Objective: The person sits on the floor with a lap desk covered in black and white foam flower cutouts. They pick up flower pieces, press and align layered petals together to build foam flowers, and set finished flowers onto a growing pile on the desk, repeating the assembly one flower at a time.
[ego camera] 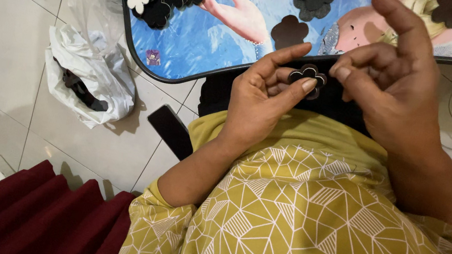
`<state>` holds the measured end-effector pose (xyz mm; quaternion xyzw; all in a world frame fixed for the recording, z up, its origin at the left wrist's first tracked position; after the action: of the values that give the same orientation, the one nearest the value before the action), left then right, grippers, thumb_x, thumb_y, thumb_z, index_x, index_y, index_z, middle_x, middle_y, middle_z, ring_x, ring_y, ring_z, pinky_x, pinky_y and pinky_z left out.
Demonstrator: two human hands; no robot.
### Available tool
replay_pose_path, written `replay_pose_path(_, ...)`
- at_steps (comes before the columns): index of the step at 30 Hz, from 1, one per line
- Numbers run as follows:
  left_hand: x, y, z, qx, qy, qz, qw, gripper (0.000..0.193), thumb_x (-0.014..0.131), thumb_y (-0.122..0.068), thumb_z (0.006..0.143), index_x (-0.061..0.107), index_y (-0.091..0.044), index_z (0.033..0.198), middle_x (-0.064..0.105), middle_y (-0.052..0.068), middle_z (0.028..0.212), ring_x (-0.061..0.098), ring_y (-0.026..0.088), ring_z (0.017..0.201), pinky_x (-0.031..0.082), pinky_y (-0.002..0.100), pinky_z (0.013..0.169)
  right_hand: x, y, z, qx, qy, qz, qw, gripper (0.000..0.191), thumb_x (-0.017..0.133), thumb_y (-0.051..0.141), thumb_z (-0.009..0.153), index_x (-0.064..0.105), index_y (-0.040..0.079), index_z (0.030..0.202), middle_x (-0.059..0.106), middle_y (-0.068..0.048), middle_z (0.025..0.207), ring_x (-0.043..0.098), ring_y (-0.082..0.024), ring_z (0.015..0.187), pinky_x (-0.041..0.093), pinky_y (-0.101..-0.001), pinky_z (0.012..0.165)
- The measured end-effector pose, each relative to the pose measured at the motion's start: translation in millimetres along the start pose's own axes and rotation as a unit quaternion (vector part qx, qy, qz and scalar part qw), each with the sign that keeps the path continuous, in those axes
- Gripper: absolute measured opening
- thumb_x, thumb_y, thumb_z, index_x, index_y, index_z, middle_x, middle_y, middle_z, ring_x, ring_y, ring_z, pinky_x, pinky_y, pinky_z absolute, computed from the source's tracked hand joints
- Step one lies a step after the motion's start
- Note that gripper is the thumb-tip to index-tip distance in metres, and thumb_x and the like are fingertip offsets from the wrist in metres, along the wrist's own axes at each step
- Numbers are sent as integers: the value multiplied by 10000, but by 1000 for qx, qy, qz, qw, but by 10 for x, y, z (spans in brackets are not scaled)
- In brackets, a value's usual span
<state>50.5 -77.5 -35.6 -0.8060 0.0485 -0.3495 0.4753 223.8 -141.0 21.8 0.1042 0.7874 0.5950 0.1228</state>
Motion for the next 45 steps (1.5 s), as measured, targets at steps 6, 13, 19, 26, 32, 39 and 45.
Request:
replay_pose_path(6, 5, -5, -14, 8, 2, -1, 1000, 508, 715, 26, 1004, 541, 40, 1481, 740, 58, 1055, 708, 78, 957, 571, 208, 858, 40, 36, 11, -17, 40, -3, 999, 853, 718, -99, 898, 278, 57, 1612, 684, -84, 1060, 662, -92, 965, 541, -204, 858)
replay_pose_path(13, -13, -7, -27, 21, -11, 9, 1000, 499, 715, 24, 1005, 548, 32, 1475, 742, 53, 1070, 697, 70, 973, 567, 209, 874, 2, -29, -9, -48, 52, -9, 997, 775, 739, -120, 1018, 328, 45, 1654, 685, -105, 1019, 674, -92, 967, 539, -192, 872)
replay_pose_path(19, -62, 29, 3, 29, 14, -6, 999, 476, 720, 9, 1030, 563, 28, 1479, 753, 72, 1025, 707, 88, 1000, 570, 231, 925, -23, -80, 24, -29, 44, 4, 999, 778, 740, -109, 992, 333, 28, 1641, 691, -99, 1004, 661, -67, 907, 519, -166, 792)
replay_pose_path(26, -49, 32, 41, 13, 29, -73, 997, 462, 658, -104, 1077, 524, -21, 1511, 743, 73, 1136, 714, 109, 1020, 597, 272, 934, -41, -109, 45, -14, 15, 57, 998, 767, 726, -135, 984, 347, -6, 1638, 671, -95, 983, 653, -79, 880, 524, -177, 751)
replay_pose_path(32, -89, 27, 40, -2, 10, -83, 997, 421, 565, -209, 1138, 523, -11, 1507, 746, 71, 1129, 731, 125, 1009, 612, 284, 922, -67, -130, 52, -15, 15, 84, 996, 755, 717, -140, 997, 343, -23, 1643, 671, -104, 982, 651, -87, 861, 528, -186, 742)
replay_pose_path(39, -52, 30, 17, 35, 30, -90, 995, 462, 685, -87, 1089, 503, 33, 1497, 729, 82, 1053, 703, 110, 976, 593, 281, 936, -41, -78, 76, -10, 13, 109, 994, 760, 702, -146, 974, 346, -27, 1635, 676, -103, 1007, 662, -92, 865, 532, -187, 724)
replay_pose_path(45, -3, 33, 1, 21, -4, -63, 998, 545, 710, 25, 1006, 498, 42, 1508, 721, 75, 1060, 694, 97, 972, 590, 251, 913, -11, -89, 72, -7, 8, 116, 993, 756, 689, -153, 971, 349, -29, 1635, 672, -106, 1014, 660, -102, 863, 531, -196, 714)
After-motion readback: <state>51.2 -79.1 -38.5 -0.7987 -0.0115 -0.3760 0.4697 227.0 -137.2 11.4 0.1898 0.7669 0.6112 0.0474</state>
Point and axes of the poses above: each hand's wrist, its own z-axis towards the middle knuckle, its own x-axis out of the palm, y = z × x, the point moved 3 cm from there along z, towards the middle knuckle
